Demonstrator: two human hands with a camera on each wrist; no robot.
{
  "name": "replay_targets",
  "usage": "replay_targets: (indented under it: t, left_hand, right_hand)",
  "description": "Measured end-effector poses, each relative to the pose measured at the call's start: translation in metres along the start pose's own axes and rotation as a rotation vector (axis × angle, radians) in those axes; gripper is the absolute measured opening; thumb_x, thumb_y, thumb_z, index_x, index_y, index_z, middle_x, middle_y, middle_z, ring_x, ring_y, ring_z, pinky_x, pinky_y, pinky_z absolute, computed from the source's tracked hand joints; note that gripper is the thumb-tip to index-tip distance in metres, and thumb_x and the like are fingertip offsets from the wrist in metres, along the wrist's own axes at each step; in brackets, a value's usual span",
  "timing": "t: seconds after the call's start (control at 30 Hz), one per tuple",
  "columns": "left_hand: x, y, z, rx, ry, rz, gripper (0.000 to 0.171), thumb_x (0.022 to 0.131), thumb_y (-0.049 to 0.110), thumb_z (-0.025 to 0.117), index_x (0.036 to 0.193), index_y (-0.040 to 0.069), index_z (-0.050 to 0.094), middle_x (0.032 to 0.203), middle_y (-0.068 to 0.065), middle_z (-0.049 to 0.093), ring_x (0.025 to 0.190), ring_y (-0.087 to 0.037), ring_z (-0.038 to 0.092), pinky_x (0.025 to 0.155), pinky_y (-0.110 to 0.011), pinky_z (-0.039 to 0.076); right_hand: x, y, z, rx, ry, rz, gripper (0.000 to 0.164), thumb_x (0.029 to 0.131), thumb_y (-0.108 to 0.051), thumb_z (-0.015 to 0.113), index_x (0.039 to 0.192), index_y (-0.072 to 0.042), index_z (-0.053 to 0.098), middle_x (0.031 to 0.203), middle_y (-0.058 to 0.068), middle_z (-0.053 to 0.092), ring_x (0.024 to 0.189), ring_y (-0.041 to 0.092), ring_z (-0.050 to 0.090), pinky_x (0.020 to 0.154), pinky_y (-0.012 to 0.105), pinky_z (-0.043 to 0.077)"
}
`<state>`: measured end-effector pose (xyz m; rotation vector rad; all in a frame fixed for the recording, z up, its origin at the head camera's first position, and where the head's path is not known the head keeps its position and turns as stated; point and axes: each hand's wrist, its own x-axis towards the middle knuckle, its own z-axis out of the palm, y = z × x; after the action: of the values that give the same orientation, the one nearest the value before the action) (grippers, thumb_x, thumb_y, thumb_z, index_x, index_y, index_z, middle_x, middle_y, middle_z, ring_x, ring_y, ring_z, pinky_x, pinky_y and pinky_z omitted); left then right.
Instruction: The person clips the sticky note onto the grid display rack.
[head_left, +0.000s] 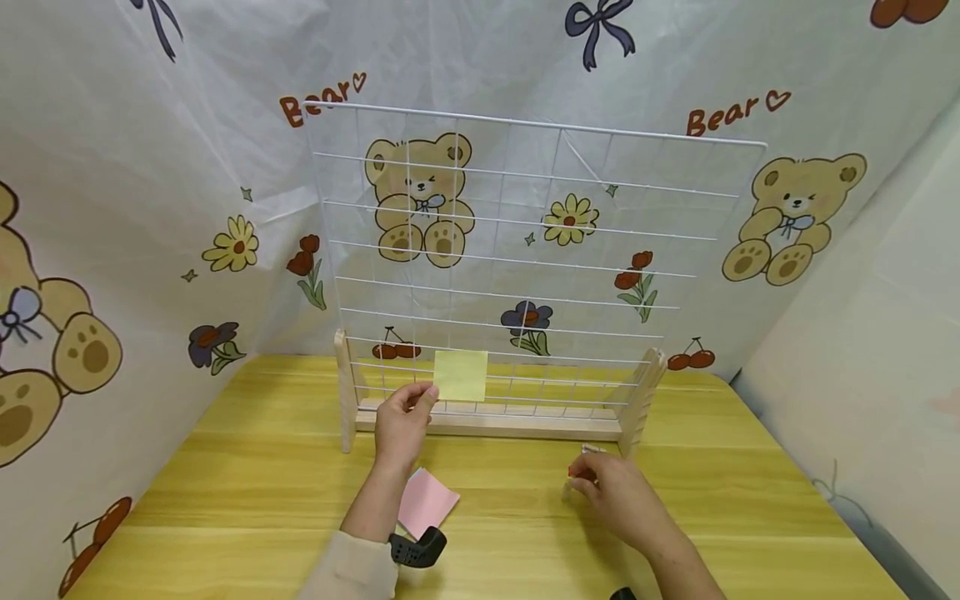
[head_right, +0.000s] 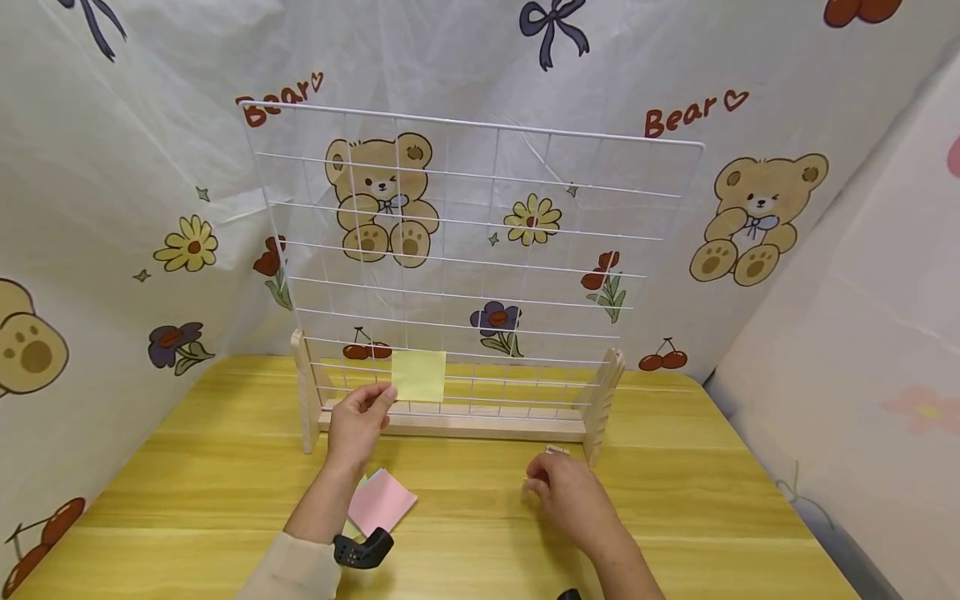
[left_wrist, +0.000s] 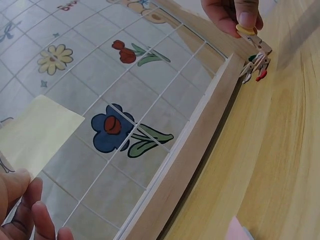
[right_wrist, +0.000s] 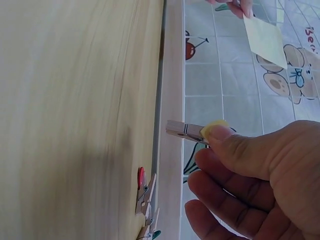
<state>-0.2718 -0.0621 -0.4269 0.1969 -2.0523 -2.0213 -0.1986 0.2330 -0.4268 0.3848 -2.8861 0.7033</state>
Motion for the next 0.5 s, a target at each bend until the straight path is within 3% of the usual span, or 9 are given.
replay_targets:
  t: [0.23,0.5]
  left_hand:
    - [0.001,-0.001,-0.002,0.005,0.003,-0.014,0.024,0.098,0.023,0.070,0.113,0.005,0.075,0.106,-0.011,0.073,0.088,-0.017,0.065,0.072,-0.020,0.054]
    - [0.002,0.000,-0.001,-0.077,-0.016,-0.044,0.024,0.097,0.018,0.071,0.114,0.002,0.074,0.102,-0.009,0.071,0.067,-0.009,0.066,0.069,-0.018,0.057]
  right_hand:
    - [0.002,-0.009,-0.001,0.008,0.014,0.003,0.008,0.090,-0.010,0.076,0.091,-0.017,0.071,0.085,-0.010,0.069,0.077,0.001,0.062,0.066,0.020,0.052]
    - [0.011,-0.025,0.001,-0.028,0.066,-0.042,0.009,0.089,-0.014,0.078,0.089,-0.020,0.072,0.085,-0.011,0.071,0.078,0.003,0.063,0.069,0.025,0.053]
